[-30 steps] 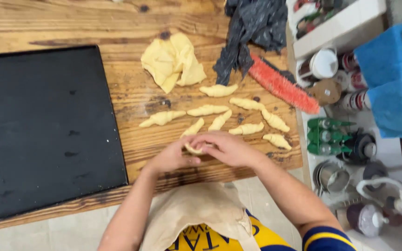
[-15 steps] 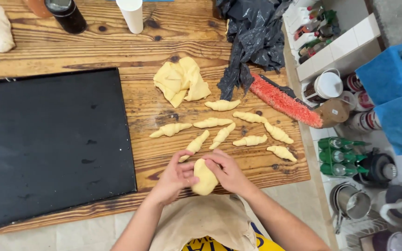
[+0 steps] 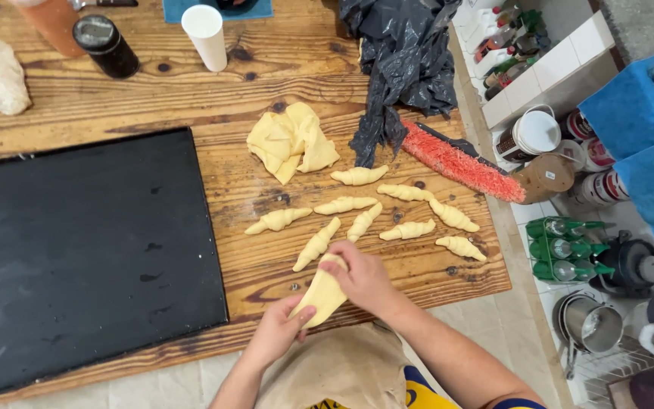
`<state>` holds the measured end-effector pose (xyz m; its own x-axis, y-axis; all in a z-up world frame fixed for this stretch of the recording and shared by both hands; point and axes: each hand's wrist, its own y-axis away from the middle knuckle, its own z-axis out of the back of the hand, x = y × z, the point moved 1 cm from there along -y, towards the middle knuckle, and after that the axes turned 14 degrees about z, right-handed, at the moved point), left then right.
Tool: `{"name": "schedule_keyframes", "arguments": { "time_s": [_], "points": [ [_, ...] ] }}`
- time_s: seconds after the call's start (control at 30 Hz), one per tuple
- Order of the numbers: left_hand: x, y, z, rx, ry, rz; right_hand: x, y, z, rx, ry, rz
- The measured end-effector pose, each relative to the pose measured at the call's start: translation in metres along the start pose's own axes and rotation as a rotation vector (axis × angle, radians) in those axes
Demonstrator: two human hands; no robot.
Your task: Rolling triangular pieces of dough into croissant shapes on a wooden workbench in a bakery.
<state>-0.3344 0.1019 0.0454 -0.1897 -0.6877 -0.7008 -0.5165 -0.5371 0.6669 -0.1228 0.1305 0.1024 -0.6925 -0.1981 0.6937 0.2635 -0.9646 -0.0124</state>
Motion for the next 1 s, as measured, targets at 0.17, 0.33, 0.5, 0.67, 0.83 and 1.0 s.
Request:
{"name": "schedule_keyframes", "arguments": {
  "time_s": [0.17,0.33,0.5,0.67,0.83,1.0],
  "points": [
    [0.002,0.007,0.017,0.027,0.089,0.075,0.006,0.004,0.002,-0.249,0.024,0.038],
    [-0.008,0.019,0.017,0.095,0.152,0.074,0.016,0.001,0.006,-0.183,-0.100,-0.035],
    [-0.006,0.022,0.016,0.239,0.076,0.082,0.019,0.008,0.009,-0.284,-0.144,0.229],
    [-0.009,0.032,0.021,0.427,-0.005,0.150,0.064,0.009,0.032,-0.348,-0.102,0.693],
    [-0.019,0.051,0.017,0.489,-0.088,0.203,0.098,0.010,0.050,-0.220,-0.041,0.950],
    [-0.034,0.063,-0.002,0.217,-0.277,-0.596,0.120,0.015,0.068,-0.133,-0.079,1.168]
  ]
}}
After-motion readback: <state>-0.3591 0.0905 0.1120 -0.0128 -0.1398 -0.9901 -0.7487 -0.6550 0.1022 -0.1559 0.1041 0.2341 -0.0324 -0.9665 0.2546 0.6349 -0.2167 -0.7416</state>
